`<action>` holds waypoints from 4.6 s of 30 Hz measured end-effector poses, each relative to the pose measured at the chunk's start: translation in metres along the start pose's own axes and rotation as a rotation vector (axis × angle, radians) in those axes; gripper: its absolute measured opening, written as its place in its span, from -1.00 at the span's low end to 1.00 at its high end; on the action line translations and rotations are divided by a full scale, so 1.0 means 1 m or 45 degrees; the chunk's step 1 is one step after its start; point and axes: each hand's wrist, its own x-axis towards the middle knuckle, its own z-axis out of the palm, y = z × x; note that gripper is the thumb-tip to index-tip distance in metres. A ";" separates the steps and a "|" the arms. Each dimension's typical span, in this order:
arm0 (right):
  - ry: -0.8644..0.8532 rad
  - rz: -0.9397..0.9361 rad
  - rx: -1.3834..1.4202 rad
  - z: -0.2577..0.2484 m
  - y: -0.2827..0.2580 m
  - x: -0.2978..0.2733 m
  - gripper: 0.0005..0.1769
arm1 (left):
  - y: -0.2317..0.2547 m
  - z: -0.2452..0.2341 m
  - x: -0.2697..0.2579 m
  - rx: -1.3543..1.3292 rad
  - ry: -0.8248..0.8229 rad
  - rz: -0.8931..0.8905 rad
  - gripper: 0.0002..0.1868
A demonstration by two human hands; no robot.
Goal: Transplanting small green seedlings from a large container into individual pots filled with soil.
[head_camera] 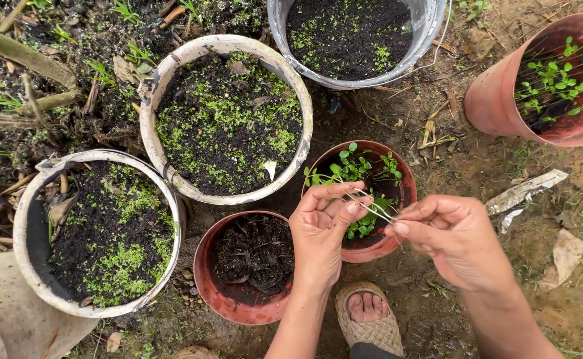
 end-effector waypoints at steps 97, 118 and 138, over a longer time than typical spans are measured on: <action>-0.163 -0.307 -1.473 0.010 0.081 0.078 -0.78 | -0.019 -0.053 -0.020 2.152 -0.377 0.591 -0.53; -0.304 -0.484 -1.449 0.009 0.089 0.087 -0.87 | -0.022 -0.054 -0.021 1.956 -0.349 0.605 -0.56; -0.005 -0.404 -1.313 0.015 0.059 0.074 -0.97 | -0.021 -0.052 -0.021 1.916 -0.346 0.612 -0.55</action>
